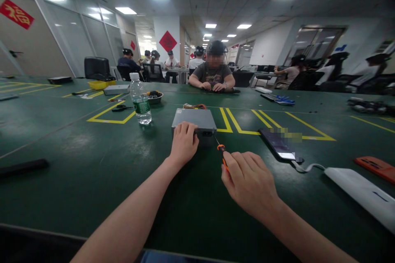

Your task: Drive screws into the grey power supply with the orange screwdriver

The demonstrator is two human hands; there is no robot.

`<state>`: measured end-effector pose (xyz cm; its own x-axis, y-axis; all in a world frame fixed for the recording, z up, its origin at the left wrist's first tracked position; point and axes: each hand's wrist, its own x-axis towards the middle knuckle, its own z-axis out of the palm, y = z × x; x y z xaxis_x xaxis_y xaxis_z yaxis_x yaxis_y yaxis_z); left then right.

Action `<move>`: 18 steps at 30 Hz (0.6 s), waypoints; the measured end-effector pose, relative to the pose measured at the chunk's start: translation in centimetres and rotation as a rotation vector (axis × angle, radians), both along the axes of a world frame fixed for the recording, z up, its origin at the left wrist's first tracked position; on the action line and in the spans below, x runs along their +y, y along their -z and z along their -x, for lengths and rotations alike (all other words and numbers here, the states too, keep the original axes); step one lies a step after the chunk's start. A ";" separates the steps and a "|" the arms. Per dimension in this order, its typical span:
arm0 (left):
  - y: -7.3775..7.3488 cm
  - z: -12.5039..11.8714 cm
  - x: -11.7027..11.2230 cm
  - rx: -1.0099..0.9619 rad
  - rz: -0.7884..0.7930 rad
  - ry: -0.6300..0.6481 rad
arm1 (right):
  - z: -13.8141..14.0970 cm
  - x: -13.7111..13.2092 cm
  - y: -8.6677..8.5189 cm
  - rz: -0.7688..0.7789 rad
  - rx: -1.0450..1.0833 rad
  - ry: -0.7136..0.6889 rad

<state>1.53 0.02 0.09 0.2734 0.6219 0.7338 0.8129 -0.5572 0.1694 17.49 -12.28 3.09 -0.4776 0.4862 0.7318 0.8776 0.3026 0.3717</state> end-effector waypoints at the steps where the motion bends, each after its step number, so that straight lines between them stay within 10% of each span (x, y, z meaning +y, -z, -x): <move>1: 0.0 0.0 0.0 -0.002 0.000 0.003 | -0.2 0.1 0.0 -0.008 -0.001 0.007; 18: -0.1 0.0 0.0 -0.005 0.014 0.006 | 0.0 0.0 0.7 0.136 -0.054 0.048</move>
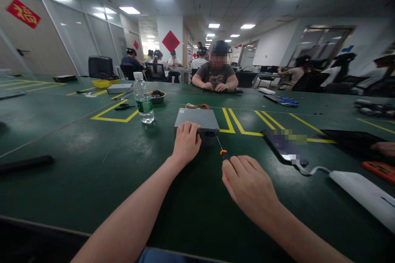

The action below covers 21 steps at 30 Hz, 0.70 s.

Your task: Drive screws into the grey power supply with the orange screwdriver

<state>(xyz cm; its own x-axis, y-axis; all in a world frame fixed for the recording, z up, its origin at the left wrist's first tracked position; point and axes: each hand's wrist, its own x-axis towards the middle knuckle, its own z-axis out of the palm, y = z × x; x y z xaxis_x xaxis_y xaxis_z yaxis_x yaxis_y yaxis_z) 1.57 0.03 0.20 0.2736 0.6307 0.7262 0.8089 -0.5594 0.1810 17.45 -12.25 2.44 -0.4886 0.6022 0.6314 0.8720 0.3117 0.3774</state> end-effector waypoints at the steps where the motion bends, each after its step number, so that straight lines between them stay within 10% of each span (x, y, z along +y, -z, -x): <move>1: 0.0 0.0 0.0 -0.002 -0.001 -0.002 | -0.3 0.0 0.0 -0.021 -0.003 0.013; 21: -0.1 0.1 -0.1 -0.019 0.014 0.014 | -0.7 -0.4 0.1 -0.108 -0.080 0.139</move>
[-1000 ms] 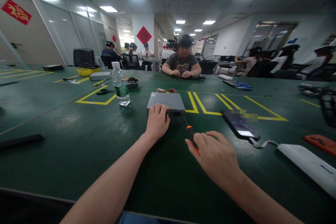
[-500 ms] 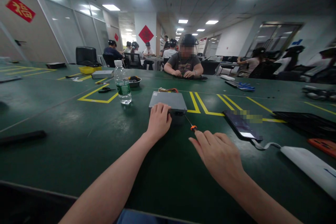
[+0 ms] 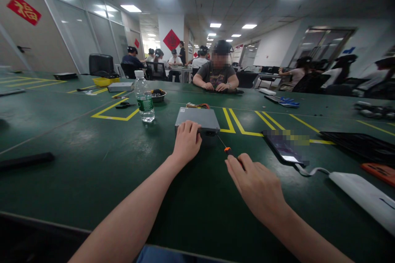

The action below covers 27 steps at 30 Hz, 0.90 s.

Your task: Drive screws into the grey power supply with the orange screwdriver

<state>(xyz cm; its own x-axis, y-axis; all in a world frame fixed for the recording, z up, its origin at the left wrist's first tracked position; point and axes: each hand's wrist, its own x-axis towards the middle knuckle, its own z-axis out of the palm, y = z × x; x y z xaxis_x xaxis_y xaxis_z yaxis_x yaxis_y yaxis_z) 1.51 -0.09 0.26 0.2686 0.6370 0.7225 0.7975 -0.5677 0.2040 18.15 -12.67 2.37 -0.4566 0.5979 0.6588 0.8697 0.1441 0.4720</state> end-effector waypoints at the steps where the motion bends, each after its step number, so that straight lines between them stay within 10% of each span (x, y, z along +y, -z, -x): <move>1: 0.0 0.0 0.0 -0.001 0.003 0.000 | 0.0 0.1 0.0 0.012 0.005 0.007; 27: 0.1 0.0 0.1 -0.008 -0.001 0.007 | 1.2 0.0 0.6 0.009 -0.040 -0.014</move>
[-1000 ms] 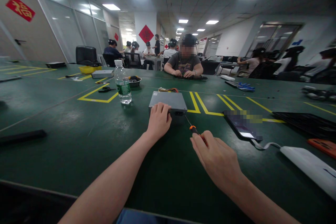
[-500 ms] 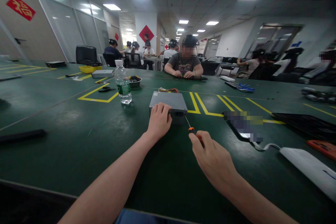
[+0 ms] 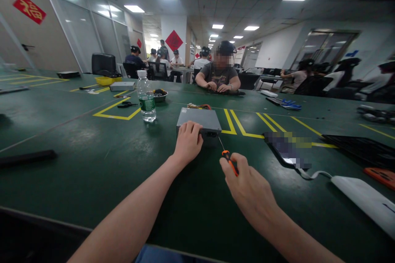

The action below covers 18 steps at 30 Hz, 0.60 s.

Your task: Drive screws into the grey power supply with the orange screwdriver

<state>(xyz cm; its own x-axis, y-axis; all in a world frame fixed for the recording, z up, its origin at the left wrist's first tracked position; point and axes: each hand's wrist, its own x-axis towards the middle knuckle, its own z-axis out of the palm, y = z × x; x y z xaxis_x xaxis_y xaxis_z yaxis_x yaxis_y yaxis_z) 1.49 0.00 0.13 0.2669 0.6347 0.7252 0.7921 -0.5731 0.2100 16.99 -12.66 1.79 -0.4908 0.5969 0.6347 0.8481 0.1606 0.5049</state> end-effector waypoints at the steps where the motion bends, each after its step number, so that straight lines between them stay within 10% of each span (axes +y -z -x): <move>1: 0.0 0.0 0.0 0.001 0.001 0.001 | 0.2 -0.1 0.0 0.002 -0.013 -0.032; 18: -0.1 -0.1 -0.1 -0.004 0.016 0.000 | 0.1 0.1 -0.2 0.004 0.074 -0.117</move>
